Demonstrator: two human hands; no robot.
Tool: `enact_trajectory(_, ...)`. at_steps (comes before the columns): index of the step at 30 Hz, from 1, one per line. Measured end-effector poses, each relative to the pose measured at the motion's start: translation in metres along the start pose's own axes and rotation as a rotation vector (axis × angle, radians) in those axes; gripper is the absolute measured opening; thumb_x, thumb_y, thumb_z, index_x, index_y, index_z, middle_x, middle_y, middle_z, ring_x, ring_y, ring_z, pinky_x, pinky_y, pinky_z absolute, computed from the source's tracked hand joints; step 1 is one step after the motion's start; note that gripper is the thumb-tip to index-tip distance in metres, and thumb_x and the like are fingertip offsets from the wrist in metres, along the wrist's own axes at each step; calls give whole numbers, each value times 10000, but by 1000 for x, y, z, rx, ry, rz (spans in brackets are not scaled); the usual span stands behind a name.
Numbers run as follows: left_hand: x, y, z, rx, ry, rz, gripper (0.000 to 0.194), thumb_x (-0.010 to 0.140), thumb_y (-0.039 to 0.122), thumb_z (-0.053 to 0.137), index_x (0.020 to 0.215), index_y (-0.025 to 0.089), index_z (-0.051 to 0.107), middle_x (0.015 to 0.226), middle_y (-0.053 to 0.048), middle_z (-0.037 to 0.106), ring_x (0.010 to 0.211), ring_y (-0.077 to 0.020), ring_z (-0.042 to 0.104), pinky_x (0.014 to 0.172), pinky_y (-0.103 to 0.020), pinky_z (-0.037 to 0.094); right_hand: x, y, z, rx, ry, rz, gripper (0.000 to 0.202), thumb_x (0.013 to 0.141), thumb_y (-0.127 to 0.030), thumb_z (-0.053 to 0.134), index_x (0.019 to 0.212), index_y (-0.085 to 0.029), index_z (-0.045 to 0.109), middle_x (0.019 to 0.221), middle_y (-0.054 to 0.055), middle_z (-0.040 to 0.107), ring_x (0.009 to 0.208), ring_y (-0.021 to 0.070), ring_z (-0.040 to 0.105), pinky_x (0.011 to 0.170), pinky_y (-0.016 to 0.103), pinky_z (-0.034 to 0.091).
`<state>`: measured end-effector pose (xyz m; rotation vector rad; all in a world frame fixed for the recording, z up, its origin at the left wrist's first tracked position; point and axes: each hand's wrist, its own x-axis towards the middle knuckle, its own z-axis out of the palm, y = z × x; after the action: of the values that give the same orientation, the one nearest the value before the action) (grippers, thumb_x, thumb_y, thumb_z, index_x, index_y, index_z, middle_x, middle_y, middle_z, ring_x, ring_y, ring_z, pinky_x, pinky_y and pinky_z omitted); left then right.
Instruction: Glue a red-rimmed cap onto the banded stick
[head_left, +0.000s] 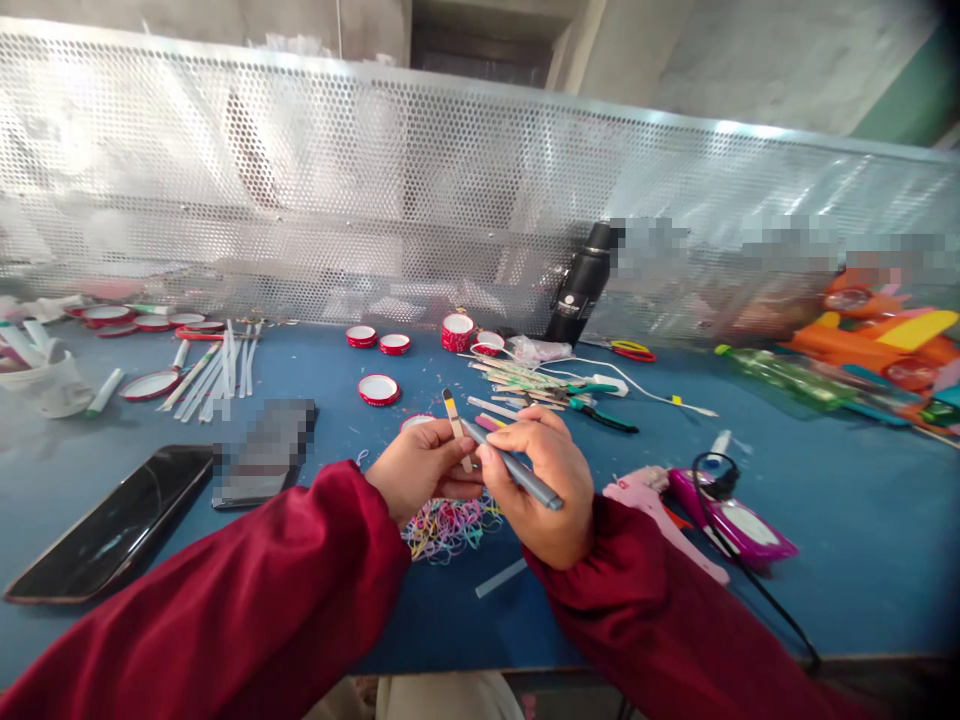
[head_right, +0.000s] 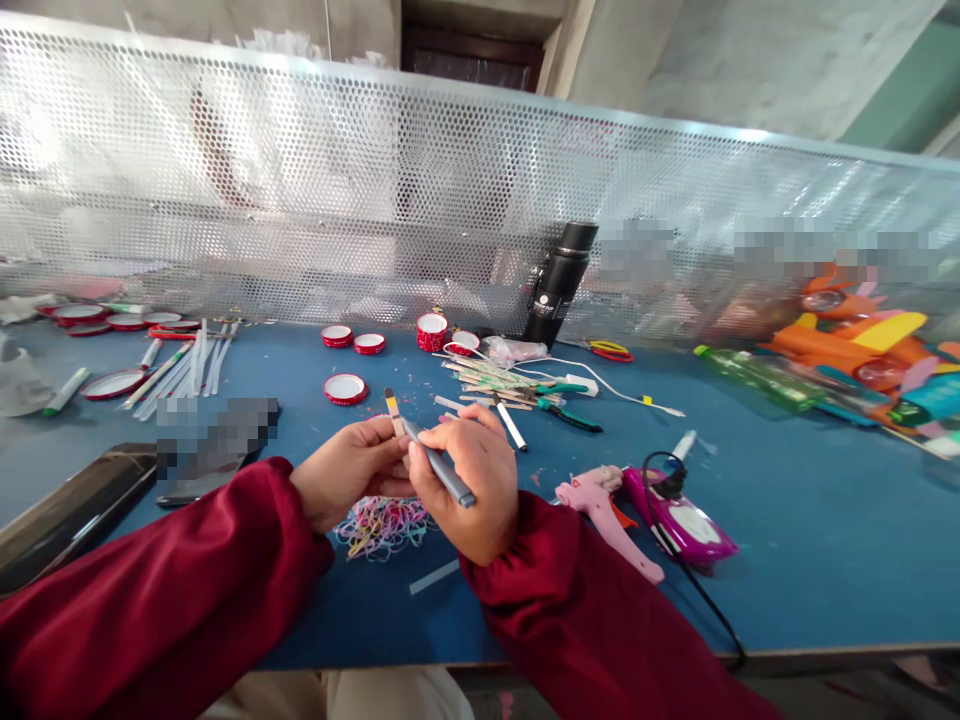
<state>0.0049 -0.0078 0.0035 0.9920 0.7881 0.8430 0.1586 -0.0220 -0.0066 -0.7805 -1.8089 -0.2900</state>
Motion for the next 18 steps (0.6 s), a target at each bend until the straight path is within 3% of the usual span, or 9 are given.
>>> enact_trajectory(18, 0, 0, 0, -3, 0, 2, 270, 731, 362, 741, 835, 136, 637, 737, -30, 651, 661, -125, 648, 740, -314, 551, 1, 0, 0, 1, 3, -4, 169, 757, -131, 640, 858, -239, 560, 747, -8, 666, 778, 201, 677, 895, 443, 471)
